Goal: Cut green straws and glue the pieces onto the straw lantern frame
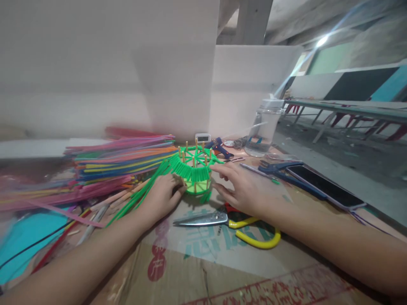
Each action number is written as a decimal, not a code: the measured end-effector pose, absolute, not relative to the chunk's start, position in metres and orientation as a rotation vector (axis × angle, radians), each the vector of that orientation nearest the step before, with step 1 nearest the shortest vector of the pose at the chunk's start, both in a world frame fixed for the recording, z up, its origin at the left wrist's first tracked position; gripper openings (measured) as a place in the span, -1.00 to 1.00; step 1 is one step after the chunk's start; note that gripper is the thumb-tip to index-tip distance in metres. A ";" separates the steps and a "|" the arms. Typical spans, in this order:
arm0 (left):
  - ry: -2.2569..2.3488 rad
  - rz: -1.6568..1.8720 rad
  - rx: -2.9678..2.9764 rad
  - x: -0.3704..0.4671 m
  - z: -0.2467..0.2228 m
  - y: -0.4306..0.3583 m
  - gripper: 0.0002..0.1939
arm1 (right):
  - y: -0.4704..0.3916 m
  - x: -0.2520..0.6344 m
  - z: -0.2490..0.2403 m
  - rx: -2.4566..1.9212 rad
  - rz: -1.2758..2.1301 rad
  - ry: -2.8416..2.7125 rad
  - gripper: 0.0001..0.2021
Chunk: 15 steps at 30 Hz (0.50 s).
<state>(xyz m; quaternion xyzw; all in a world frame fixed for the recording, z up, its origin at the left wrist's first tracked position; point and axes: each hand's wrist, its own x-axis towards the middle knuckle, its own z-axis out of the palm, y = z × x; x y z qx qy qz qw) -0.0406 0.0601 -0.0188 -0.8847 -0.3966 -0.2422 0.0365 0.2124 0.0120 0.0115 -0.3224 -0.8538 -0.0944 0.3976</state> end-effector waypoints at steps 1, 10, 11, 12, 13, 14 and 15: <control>-1.216 -0.742 -2.721 -0.041 -0.019 0.060 -0.76 | 0.013 0.212 0.010 -0.799 -0.258 -2.167 -0.65; -1.253 -0.745 -2.760 -0.042 -0.021 0.062 -0.73 | 0.018 0.211 0.004 -0.716 -0.228 -2.169 -0.60; -1.249 -0.749 -2.761 -0.042 -0.021 0.063 -0.73 | 0.018 0.211 0.004 -0.714 -0.224 -2.169 -0.60; -1.248 -0.756 -2.762 -0.042 -0.021 0.063 -0.73 | 0.018 0.211 0.004 -0.715 -0.220 -2.170 -0.60; -1.248 -0.761 -2.763 -0.042 -0.021 0.062 -0.73 | 0.018 0.211 0.004 -0.714 -0.216 -2.169 -0.61; -1.252 -0.761 -2.767 -0.042 -0.020 0.062 -0.73 | 0.018 0.211 0.005 -0.711 -0.211 -2.166 -0.63; -1.259 -0.756 -2.772 -0.042 -0.020 0.062 -0.72 | 0.018 0.211 0.005 -0.706 -0.205 -2.165 -0.65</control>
